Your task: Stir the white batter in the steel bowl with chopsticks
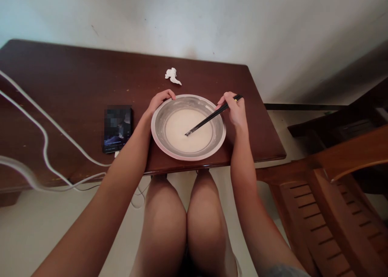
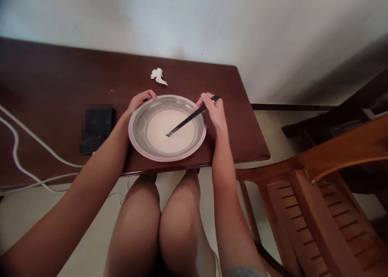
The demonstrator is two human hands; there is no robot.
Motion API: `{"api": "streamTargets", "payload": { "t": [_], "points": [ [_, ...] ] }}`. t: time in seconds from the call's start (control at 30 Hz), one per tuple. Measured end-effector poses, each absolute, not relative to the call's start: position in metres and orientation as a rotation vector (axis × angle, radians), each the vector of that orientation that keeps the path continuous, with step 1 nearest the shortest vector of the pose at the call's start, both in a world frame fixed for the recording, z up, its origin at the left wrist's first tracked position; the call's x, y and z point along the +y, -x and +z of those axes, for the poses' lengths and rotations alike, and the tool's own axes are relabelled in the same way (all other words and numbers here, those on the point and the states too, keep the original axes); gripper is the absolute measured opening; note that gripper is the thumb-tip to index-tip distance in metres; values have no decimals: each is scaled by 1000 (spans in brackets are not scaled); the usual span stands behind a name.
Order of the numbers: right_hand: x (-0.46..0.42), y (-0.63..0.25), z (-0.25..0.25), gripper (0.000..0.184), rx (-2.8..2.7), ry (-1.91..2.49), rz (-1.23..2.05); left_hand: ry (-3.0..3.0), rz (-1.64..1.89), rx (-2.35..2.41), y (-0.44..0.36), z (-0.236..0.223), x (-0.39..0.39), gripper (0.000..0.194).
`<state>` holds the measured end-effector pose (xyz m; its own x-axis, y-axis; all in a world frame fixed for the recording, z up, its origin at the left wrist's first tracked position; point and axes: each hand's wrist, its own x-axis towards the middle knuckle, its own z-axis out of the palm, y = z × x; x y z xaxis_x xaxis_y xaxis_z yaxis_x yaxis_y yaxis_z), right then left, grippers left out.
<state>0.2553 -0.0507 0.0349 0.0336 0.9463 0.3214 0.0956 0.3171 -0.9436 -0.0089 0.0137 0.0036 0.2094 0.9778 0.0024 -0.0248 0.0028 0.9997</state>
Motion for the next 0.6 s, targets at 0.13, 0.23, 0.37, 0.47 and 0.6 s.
{"api": "streamTargets", "payload": {
  "t": [0.13, 0.23, 0.37, 0.47, 0.6],
  "points": [
    [-51, -255, 36, 37, -1401, 1021, 879, -1244, 1052, 1046, 8, 5, 13, 26],
    [-49, -259, 36, 41, -1284, 1084, 780, -1264, 1057, 1045, 8, 3, 14, 25],
    [-50, -258, 35, 43, -1344, 1056, 861, -1287, 1054, 1045, 9, 1, 17, 23],
    [-51, -255, 35, 38, -1448, 1018, 921, -1301, 1059, 1042, 9, 0, 17, 22],
    [-50, -258, 35, 37, -1321, 1054, 806, -1301, 1073, 1035, 9, 1, 16, 25]
  ]
}}
